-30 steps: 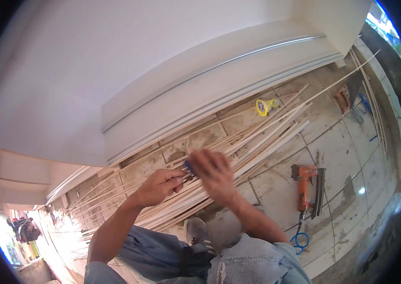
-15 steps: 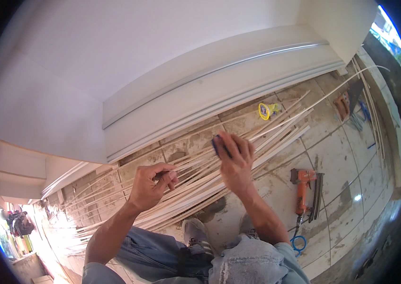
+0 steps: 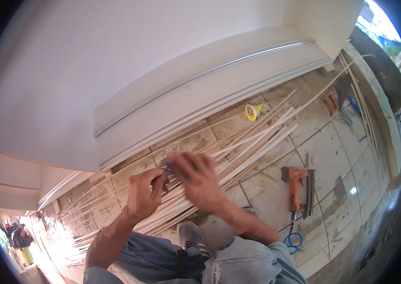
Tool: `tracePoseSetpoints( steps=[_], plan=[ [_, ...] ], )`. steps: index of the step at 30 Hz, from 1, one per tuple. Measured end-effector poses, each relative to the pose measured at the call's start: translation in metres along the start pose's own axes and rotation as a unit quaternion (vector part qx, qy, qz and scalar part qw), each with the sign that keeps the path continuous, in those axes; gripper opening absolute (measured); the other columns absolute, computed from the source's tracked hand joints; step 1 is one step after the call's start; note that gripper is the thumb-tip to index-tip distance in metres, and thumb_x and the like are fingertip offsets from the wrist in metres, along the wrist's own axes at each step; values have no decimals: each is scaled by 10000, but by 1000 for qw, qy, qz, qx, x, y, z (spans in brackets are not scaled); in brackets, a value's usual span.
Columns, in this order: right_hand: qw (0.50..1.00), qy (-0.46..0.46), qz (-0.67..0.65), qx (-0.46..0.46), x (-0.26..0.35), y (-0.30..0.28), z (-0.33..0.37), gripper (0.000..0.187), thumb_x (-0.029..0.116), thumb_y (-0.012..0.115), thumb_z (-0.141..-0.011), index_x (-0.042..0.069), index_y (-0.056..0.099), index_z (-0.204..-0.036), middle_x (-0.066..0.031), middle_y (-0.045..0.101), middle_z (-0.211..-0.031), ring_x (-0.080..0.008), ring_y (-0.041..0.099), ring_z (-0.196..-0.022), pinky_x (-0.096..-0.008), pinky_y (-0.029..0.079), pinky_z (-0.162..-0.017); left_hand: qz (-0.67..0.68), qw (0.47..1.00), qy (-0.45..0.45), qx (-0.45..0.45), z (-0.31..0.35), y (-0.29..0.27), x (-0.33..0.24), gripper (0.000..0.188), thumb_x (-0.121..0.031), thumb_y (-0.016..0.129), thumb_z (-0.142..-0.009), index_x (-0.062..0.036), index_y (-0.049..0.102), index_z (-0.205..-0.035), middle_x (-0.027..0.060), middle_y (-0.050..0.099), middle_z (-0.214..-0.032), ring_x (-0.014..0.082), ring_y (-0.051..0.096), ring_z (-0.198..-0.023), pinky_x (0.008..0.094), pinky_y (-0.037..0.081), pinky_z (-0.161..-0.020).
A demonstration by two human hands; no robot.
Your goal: The person attaches wood trim to a structure using a pneumatic nail gun, sands wood strips with sandpaper, measures and marks a piece of wood with a tape measure and pen, and cuts it with a hand saw.
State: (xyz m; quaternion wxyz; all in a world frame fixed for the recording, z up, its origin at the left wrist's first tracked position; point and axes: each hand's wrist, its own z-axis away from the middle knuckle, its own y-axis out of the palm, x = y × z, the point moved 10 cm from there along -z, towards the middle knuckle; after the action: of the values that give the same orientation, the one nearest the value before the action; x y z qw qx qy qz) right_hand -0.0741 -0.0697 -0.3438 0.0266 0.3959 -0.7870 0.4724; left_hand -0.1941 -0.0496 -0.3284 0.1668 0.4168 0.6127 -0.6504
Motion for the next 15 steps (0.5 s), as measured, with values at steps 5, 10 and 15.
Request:
tracePoseSetpoints(
  steps=[5, 10, 15],
  plan=[
    [992, 105, 59, -42, -58, -24, 8, 540, 45, 601, -708, 56, 642, -1246, -88, 532, -1391, -284, 506, -1238, -460, 366, -1041, 15, 999, -29, -30, 0, -11, -6, 116, 5, 599, -933, 59, 672, -1006, 133, 699, -754, 190, 715, -648, 267, 542, -600],
    [996, 48, -39, -60, -8, 2, 13, 572, -10, 590, -710, 53, 629, -1277, -94, 527, -1403, -325, 474, -1283, -480, 376, -1054, 17, 1000, 8, 20, -11, 9, -19, 80, -10, 586, -943, 33, 653, -953, 119, 698, -732, 185, 726, -649, 276, 546, -591],
    [980, 113, 80, -143, -56, -31, 29, 628, 38, 609, -715, 38, 585, -1343, -107, 487, -1451, -343, 464, -1294, -499, 370, -1046, 52, 997, -29, 45, -16, 2, -29, 117, -14, 593, -952, 75, 668, -961, 126, 711, -748, 184, 730, -654, 253, 517, -531]
  ],
)
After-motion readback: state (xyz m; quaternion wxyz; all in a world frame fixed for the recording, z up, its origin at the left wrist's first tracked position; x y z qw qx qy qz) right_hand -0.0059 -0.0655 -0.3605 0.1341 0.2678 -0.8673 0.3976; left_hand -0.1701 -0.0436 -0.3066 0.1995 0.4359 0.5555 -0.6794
